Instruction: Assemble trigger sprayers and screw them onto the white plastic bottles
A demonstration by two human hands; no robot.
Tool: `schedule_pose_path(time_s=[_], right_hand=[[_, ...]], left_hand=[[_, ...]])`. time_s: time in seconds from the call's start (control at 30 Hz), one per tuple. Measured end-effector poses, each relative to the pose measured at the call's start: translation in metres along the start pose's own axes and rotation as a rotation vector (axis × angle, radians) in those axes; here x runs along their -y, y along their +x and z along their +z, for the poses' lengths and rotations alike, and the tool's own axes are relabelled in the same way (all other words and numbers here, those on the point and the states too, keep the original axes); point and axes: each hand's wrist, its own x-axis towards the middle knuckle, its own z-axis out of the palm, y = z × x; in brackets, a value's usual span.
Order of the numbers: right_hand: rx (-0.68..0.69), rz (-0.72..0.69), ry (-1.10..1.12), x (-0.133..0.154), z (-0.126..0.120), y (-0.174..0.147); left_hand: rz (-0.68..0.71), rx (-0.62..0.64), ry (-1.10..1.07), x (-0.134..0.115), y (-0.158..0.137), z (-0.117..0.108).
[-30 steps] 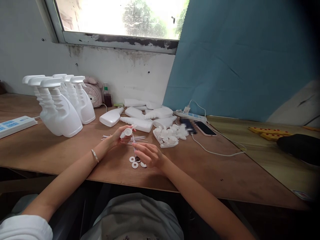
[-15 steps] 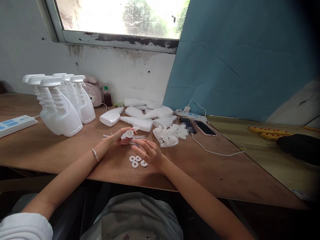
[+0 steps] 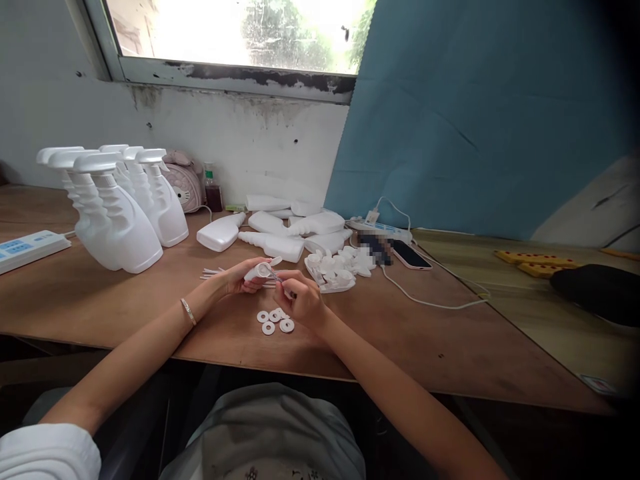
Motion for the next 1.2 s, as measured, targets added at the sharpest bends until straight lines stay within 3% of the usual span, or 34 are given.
schedule_pose_path(time_s=[0.17,0.33,0.5,0.73,1.2], right_hand=[[-0.083,0.185,0.087,-0.004,-0.002,0.002],[-0.095,0.219,0.146,-0.006,0.001,0.002],[-0.122,0.303,0.176,-0.004,0.001,0.005],[-0.186,0.672,0.356,-0.007,-0.005,0.014],[-0.232,0.759,0.56,-0.009,0.0,0.011]], left_hand=[[-0.07,0.036,-0.086,0.0,0.0,0.0],[-0.015,0.085,-0.226,0.002,0.003,-0.004],[-0.078,0.054,-0.26,0.002,0.004,-0.001],[-0.046,0.033,-0.198,0.002,0.003,0.001],[-0.017,0.001,-0.164,-0.002,0.0,-0.001]])
